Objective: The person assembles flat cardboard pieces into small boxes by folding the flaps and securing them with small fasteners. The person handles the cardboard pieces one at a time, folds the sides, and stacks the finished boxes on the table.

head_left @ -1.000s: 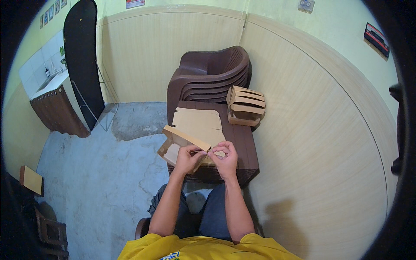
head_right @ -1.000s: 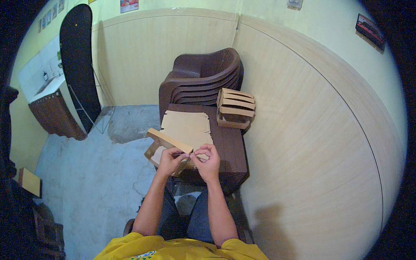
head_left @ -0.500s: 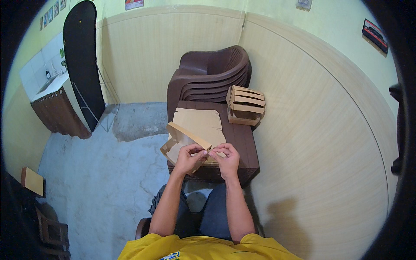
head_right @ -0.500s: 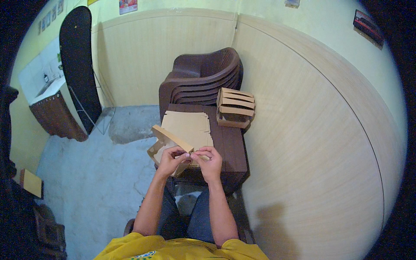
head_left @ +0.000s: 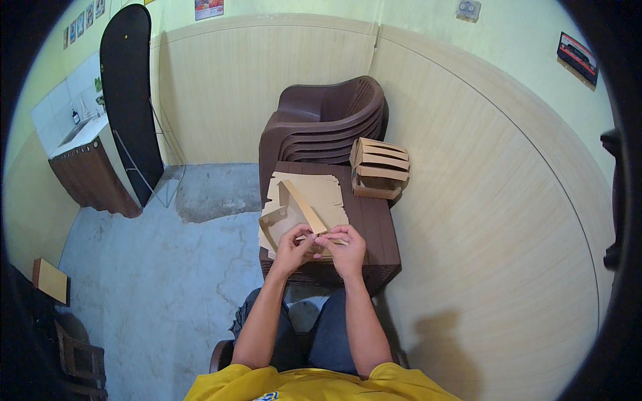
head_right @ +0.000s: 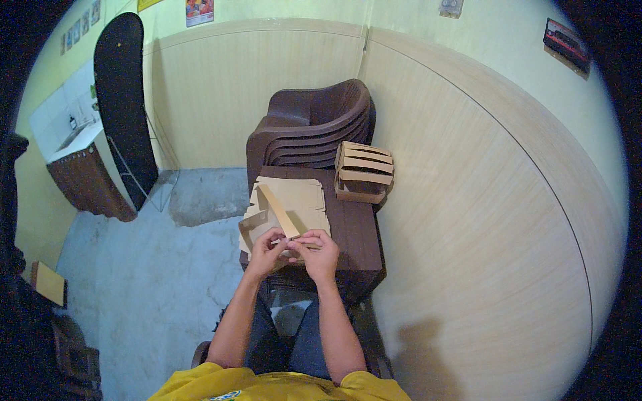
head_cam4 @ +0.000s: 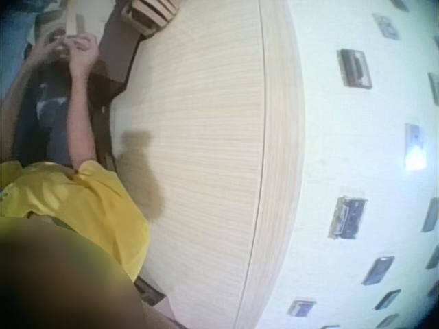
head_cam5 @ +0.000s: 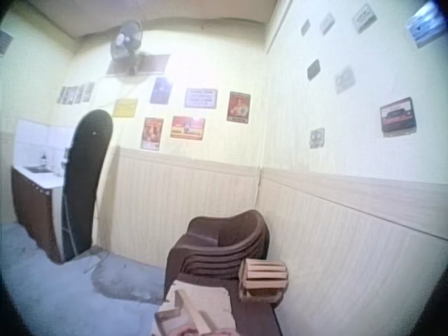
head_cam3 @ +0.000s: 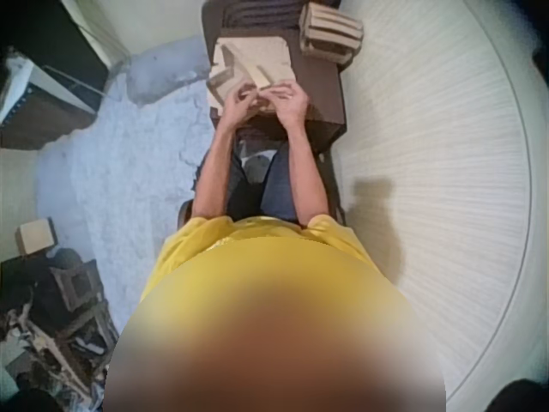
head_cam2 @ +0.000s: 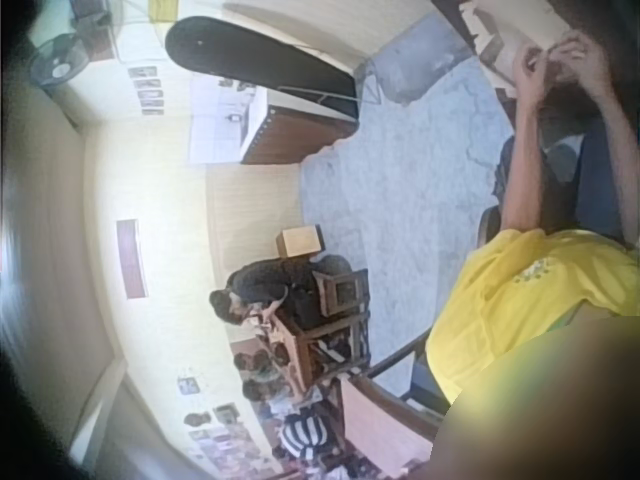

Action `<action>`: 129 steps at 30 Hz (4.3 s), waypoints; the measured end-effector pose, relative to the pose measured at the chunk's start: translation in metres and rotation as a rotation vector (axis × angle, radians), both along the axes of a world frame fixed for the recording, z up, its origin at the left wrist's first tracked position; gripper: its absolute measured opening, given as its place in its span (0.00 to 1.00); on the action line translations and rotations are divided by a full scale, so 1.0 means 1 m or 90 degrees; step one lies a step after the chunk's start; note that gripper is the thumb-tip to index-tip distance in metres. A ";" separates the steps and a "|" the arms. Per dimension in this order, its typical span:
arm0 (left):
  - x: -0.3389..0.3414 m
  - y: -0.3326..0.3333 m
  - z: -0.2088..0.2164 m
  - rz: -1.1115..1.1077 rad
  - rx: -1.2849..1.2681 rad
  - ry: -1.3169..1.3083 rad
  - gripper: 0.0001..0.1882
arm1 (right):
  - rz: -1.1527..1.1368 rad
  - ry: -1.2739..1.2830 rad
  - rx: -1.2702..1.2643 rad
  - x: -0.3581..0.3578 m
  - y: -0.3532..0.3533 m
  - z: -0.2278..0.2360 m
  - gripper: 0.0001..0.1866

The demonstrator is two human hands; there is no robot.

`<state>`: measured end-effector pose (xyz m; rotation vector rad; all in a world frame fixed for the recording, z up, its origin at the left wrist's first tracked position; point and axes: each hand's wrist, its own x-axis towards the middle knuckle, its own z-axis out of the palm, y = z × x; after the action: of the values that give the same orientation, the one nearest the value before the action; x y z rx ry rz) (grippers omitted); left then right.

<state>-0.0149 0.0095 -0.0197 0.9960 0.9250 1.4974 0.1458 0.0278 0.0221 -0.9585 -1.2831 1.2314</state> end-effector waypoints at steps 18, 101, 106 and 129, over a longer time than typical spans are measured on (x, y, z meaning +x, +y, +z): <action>0.023 0.006 -0.014 0.143 0.063 -0.001 0.07 | -0.119 -0.044 0.192 -0.016 -0.011 -0.023 0.13; -0.036 -0.102 0.131 0.360 0.163 0.422 0.24 | 0.026 0.114 -0.145 0.024 0.027 -0.038 0.15; -0.039 -0.094 0.116 0.358 0.194 0.382 0.25 | 0.045 0.128 -0.169 0.027 0.026 -0.039 0.19; 0.017 -0.092 0.083 0.457 0.356 0.466 0.17 | 0.121 0.248 -0.046 -0.013 -0.046 0.048 0.07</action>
<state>0.0023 -0.0821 0.0636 1.8179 1.5306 2.0972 0.1330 -0.0186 0.0705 -0.6147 -1.0404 1.5347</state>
